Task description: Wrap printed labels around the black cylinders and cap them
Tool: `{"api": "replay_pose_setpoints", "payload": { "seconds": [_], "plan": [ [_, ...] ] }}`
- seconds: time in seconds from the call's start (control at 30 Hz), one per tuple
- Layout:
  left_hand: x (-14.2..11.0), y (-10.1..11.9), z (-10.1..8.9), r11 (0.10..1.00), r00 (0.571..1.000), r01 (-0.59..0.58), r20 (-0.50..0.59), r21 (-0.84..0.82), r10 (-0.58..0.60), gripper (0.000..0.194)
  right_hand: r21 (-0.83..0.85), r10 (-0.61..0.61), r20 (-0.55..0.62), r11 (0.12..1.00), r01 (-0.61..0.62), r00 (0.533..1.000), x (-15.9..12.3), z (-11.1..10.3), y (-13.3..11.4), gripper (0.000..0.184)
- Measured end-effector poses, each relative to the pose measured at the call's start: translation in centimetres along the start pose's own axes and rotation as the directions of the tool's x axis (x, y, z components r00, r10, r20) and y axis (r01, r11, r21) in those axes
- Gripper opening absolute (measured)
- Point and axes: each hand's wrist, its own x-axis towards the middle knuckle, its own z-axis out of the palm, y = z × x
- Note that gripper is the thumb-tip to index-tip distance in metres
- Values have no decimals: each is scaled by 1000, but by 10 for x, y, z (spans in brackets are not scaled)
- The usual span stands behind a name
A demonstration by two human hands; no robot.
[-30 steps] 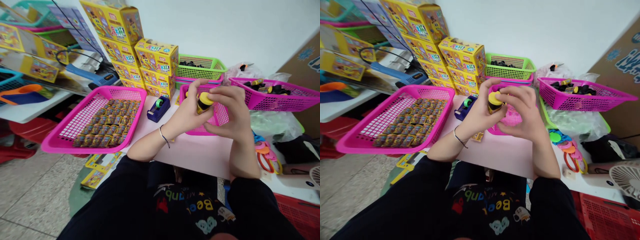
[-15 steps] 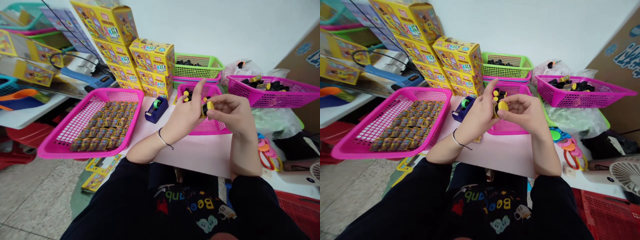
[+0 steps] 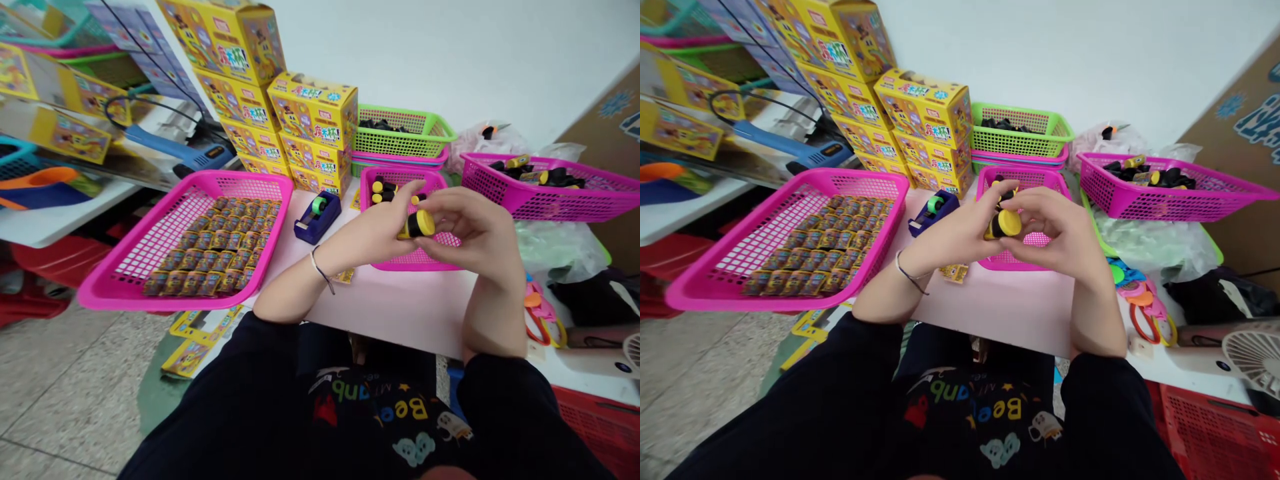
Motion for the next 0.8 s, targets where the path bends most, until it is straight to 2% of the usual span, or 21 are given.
{"api": "replay_pose_setpoints", "payload": {
  "seconds": [0.1,0.2,0.3,0.47,0.57,0.67,0.73,0.8],
  "plan": [
    [-1,1,-7,999,999,-15,39,-36,17,85,-97,-23,-55,995,18,998,-5,3,0,36],
    [1,2,-9,999,999,34,28,38,-35,89,-122,-23,-127,993,8,992,-8,11,2,34],
    [1,5,-8,983,995,93,19,158,-97,88,-140,-41,-126,990,23,991,-8,11,3,36],
    [-1,8,-1,920,989,138,-102,366,-108,91,-295,-203,-53,939,179,978,-3,4,4,35],
    [-2,5,5,895,980,165,-169,414,-102,89,-360,-269,-91,907,220,959,-1,8,13,29],
    [-2,3,7,898,963,192,-254,396,-94,76,-414,-279,-128,887,204,952,2,15,26,21],
    [0,3,4,925,955,204,-273,319,-117,74,-465,-311,-105,855,230,945,4,15,30,28],
    [2,5,1,967,954,199,-258,162,-153,79,-496,-358,-79,824,275,931,5,13,29,39]
  ]
}}
